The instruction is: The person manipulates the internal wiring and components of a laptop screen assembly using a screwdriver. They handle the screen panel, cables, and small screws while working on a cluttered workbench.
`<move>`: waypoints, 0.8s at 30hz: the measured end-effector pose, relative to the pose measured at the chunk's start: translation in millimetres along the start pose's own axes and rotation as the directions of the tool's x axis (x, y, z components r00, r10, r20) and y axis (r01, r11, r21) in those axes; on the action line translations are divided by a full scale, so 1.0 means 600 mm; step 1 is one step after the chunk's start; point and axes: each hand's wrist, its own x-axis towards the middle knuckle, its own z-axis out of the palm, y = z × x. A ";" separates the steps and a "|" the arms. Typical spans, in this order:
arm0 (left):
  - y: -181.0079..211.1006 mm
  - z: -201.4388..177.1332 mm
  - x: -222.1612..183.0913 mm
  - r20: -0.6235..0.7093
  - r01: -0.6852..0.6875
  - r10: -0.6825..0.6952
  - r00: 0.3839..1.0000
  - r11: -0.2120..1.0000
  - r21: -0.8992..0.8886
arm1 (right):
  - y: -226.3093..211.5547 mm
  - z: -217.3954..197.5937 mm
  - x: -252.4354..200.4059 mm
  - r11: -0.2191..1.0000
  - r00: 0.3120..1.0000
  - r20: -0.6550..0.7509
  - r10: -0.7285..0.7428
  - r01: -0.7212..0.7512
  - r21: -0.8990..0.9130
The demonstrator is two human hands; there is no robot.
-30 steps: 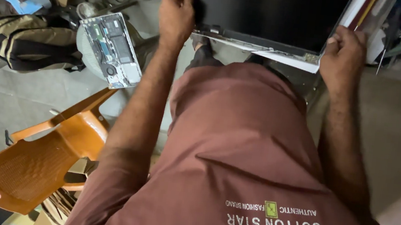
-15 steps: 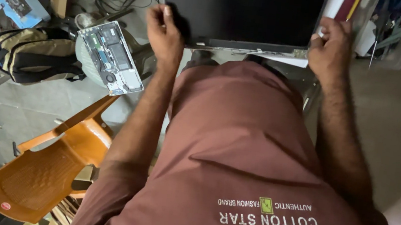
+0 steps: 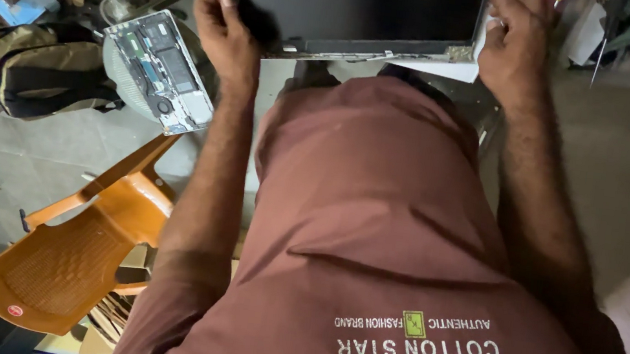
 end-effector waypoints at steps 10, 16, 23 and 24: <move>0.001 -0.007 0.005 0.080 0.052 -0.043 0.996 0.991 -0.126 | -0.051 -0.050 0.003 0.987 0.994 0.075 0.079 -0.089 0.136; 0.024 -0.026 -0.009 0.149 0.092 -0.071 0.986 0.986 -0.140 | -0.049 -0.038 -0.002 0.971 0.962 0.145 0.230 -0.236 0.029; 0.006 -0.019 -0.036 0.141 0.059 -0.044 0.989 0.993 -0.100 | -0.019 -0.017 -0.005 0.957 0.980 0.138 0.140 -0.098 -0.273; -0.002 -0.015 -0.038 0.122 0.082 -0.074 0.990 0.995 -0.062 | -0.018 -0.016 -0.005 0.960 0.980 0.143 0.141 -0.100 -0.263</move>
